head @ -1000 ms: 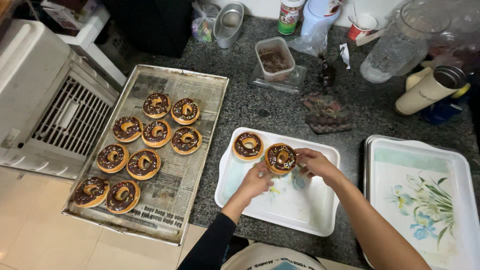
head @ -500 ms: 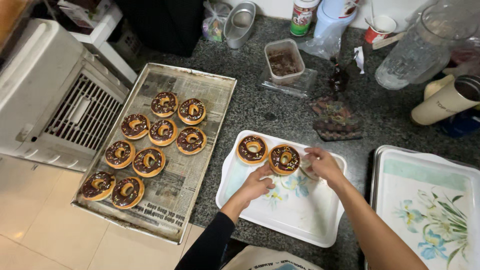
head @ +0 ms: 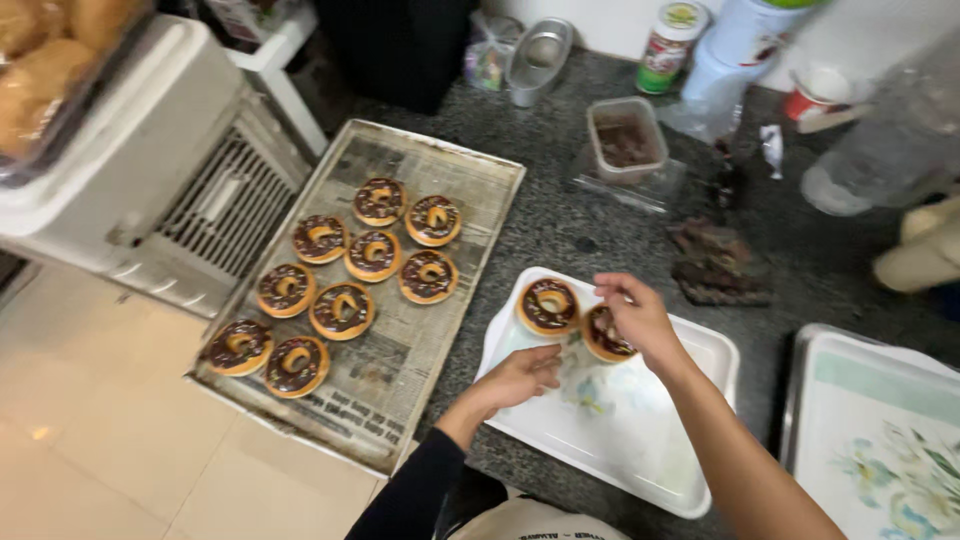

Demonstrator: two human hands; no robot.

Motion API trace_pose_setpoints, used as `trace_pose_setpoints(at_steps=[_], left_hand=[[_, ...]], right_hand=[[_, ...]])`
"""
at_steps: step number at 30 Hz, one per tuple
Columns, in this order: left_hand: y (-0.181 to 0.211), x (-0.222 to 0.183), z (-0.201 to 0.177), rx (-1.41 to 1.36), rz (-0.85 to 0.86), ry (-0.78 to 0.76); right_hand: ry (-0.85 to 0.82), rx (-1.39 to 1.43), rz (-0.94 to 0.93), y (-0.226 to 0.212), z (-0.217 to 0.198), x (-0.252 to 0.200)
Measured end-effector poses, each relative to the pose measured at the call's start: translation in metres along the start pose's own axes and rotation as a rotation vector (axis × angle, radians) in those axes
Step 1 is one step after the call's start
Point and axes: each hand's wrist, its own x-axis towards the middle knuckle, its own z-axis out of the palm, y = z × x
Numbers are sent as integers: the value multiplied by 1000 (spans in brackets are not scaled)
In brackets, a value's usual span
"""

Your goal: The person adds sauce from a squeeze bottle to shredded cabbage in a bowl and mixes it by hand, then wipes a white tray with a cloth. The person transfers chocolate-covered donuts from a metal tray to the white tray, places the tray in a display case, and slides the empty metal tray onto a rack.

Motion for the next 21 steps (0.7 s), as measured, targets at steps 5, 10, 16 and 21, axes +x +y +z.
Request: trace_pose_setpoints(at_steps=[5,10,16,21], left_hand=[[-4,-61,-96,-139,147,285],[-26,-68,-165,-209,118,709],[-30,-46,-175,-347,-34,708],[-13,-43,-182,-418,54,649]], right_hand=[[-225,-93,-3,-22,89,30],[-313,-212,78,-12,167,82],[-270,-480,168,14,221,131],[-301,-476,251,14,240,133]])
